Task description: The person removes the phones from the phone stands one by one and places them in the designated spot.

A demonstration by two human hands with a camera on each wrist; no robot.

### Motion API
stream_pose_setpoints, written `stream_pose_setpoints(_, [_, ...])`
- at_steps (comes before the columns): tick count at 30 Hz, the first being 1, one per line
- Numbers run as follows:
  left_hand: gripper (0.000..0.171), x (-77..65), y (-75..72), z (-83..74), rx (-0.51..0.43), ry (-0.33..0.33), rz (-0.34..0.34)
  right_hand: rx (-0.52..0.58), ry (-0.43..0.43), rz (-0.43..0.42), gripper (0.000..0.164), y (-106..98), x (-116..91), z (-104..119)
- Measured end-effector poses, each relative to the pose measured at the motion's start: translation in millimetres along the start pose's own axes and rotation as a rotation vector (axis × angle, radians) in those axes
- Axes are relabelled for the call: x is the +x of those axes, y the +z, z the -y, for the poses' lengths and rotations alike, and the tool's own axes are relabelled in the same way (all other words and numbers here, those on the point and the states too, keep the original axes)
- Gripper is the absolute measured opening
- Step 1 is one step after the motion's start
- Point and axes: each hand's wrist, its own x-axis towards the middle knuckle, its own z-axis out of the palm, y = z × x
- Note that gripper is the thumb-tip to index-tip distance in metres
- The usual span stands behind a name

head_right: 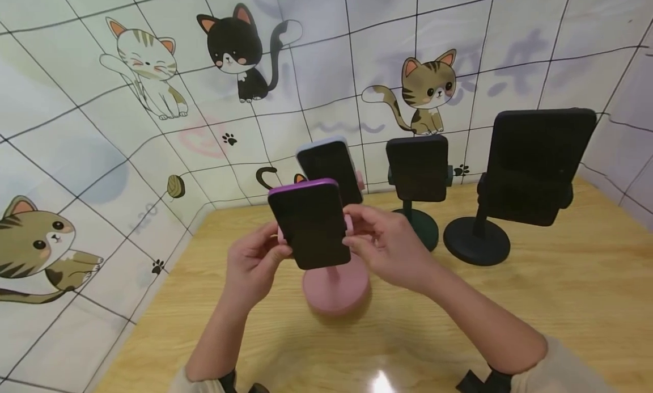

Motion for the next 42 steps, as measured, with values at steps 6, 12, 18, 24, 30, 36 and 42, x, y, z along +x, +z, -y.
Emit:
stream_pose_setpoints(6, [0.022, 8.3, 13.4, 1.0, 0.011, 0.047, 0.035, -0.066, 0.008, -0.021, 0.034, -15.7, -8.4, 4.7])
stream_pose_setpoints(12, [0.025, 13.5, 25.5, 3.1, -0.040, 0.054, 0.066, -0.066, -0.059, -0.059, 0.032, -25.6, -17.7, 3.0])
stream_pose_setpoints(18, [0.030, 18.2, 35.3, 3.8, -0.114, 0.055, 0.094, -0.105, -0.056, -0.076, 0.038, -35.1, -23.4, 4.3])
stream_pose_setpoints(24, [0.025, 18.9, 48.4, 7.5, -0.185, 0.092, 0.125, -0.138, 0.022, -0.076, 0.039, -44.3, -34.6, 7.6])
stream_pose_setpoints(30, [0.022, 15.0, 55.2, 8.4, -0.143, 0.081, 0.134, -0.061, 0.049, -0.078, 0.039, -46.8, -43.3, 6.3])
stream_pose_setpoints(36, [0.014, 10.2, 57.4, 9.8, -0.123, 0.082, 0.149, -0.048, 0.065, -0.078, 0.038, -45.2, -49.2, 3.2])
stream_pose_setpoints(42, [0.023, 7.8, 58.9, 11.3, -0.125, 0.117, 0.155, -0.031, 0.041, -0.087, 0.034, -43.8, -54.3, -0.3])
